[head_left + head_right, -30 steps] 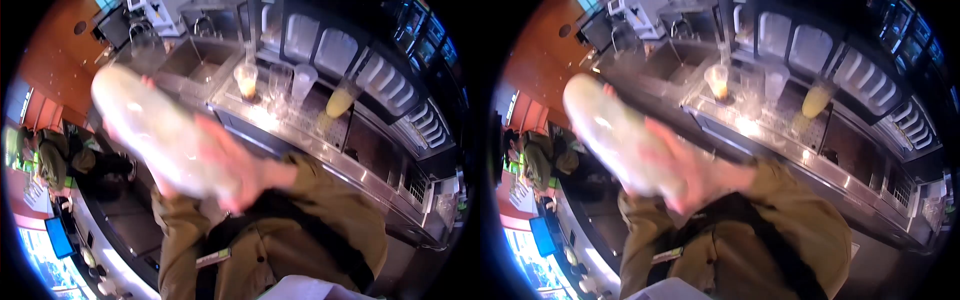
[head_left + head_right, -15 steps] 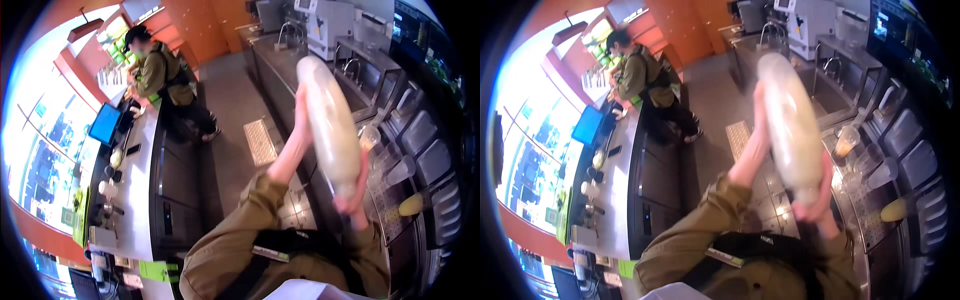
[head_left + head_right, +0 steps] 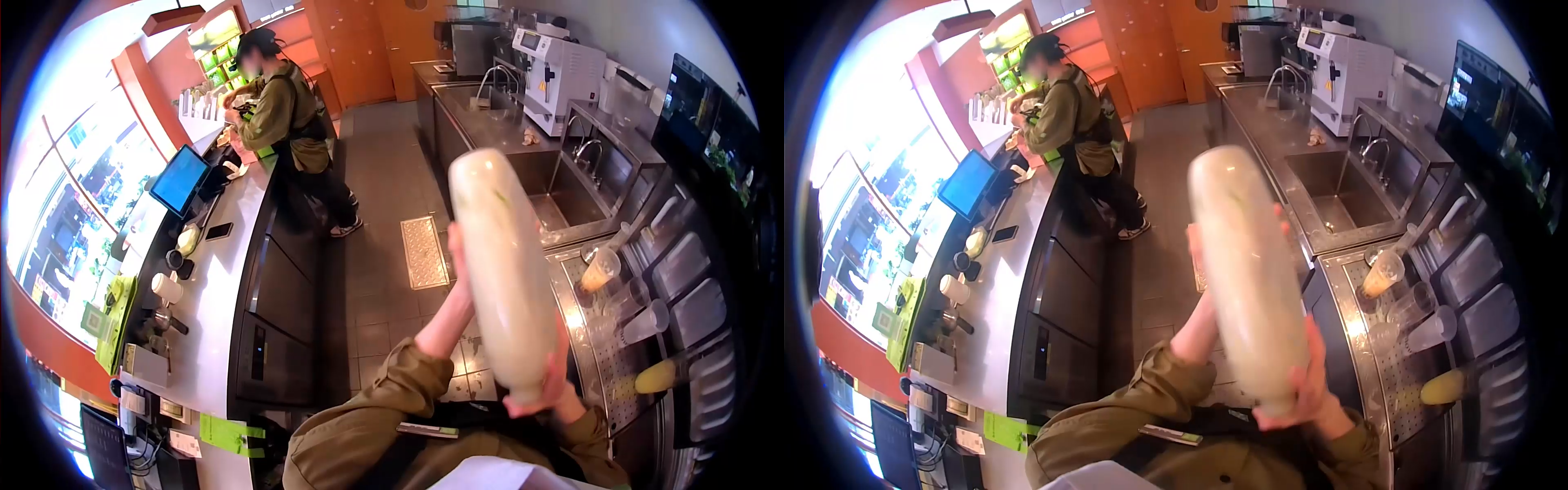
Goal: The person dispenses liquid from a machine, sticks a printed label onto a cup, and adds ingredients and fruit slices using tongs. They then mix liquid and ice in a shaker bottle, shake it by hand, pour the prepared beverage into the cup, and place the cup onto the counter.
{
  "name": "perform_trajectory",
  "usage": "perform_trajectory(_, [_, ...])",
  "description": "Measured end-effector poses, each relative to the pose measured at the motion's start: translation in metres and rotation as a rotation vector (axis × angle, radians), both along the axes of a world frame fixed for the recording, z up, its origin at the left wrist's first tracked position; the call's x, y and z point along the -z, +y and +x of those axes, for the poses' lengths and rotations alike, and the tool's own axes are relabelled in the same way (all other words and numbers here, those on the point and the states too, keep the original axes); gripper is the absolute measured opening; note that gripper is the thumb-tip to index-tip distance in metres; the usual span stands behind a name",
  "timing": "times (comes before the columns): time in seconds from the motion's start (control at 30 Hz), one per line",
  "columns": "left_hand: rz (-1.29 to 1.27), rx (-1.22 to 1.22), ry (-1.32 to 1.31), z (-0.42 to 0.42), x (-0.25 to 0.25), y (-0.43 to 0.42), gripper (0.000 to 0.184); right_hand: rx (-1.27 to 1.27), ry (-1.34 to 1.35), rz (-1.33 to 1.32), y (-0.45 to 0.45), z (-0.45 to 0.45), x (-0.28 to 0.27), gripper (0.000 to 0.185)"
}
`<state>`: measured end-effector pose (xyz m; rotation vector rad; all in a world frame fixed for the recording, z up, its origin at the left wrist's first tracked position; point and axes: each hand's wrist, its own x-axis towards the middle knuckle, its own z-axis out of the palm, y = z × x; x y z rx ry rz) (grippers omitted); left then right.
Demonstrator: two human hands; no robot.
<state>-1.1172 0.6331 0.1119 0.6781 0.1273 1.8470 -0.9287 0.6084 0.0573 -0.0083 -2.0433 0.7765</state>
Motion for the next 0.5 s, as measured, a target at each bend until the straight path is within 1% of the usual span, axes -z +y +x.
perform_trajectory(0.03, [-0.176,-0.027,0.094,-0.017,0.017,0.022,0.073,-0.020,0.044,-0.061,0.009,-0.002,0.013,0.103])
perform_trajectory(0.07, [-0.363,-0.053,0.176,-0.027,0.030,0.037,0.076,-0.032,0.086,-0.252,0.021,-0.003,0.031,0.103])
perform_trajectory(0.1, [-0.406,0.075,0.088,-0.027,0.025,0.046,0.072,-0.010,0.039,-0.418,0.012,-0.005,0.010,0.105])
perform_trajectory(0.13, [-0.363,0.035,0.052,-0.020,0.033,0.036,0.071,0.015,0.003,-0.589,0.002,-0.007,-0.010,0.106])
perform_trajectory(0.17, [-0.281,-0.012,0.046,-0.013,0.024,0.023,0.069,-0.021,-0.004,-0.374,0.003,-0.002,0.005,0.106])
perform_trajectory(0.2, [-0.212,-0.060,0.035,-0.009,0.024,0.011,0.068,0.009,-0.050,-0.154,-0.003,-0.001,0.005,0.108])
perform_trajectory(0.23, [-0.010,0.009,-0.080,-0.007,0.048,0.011,0.064,0.042,-0.069,0.063,-0.008,-0.001,0.005,0.111])
perform_trajectory(0.27, [-0.102,0.038,-0.053,-0.011,0.056,0.017,0.064,0.081,-0.063,0.157,-0.007,0.004,0.015,0.111])
perform_trajectory(0.33, [-0.318,0.102,0.013,-0.021,0.077,0.022,0.063,-0.050,0.029,-0.415,0.003,0.001,0.037,0.110])
perform_trajectory(0.37, [-0.449,0.068,-0.005,-0.023,0.113,0.047,0.061,0.029,0.068,-0.681,0.005,-0.006,0.009,0.106])
perform_trajectory(0.4, [-0.543,0.078,0.002,-0.022,0.141,0.056,0.061,-0.046,0.094,-0.987,0.013,-0.003,0.001,0.100])
perform_trajectory(0.47, [-0.680,0.467,0.430,-0.030,0.168,0.025,0.081,-0.028,-0.023,-1.223,0.019,0.033,0.008,0.091])
perform_trajectory(0.5, [-0.673,-0.026,1.012,-0.017,0.207,0.005,0.083,-0.040,-0.045,-1.378,0.016,0.048,0.009,0.087])
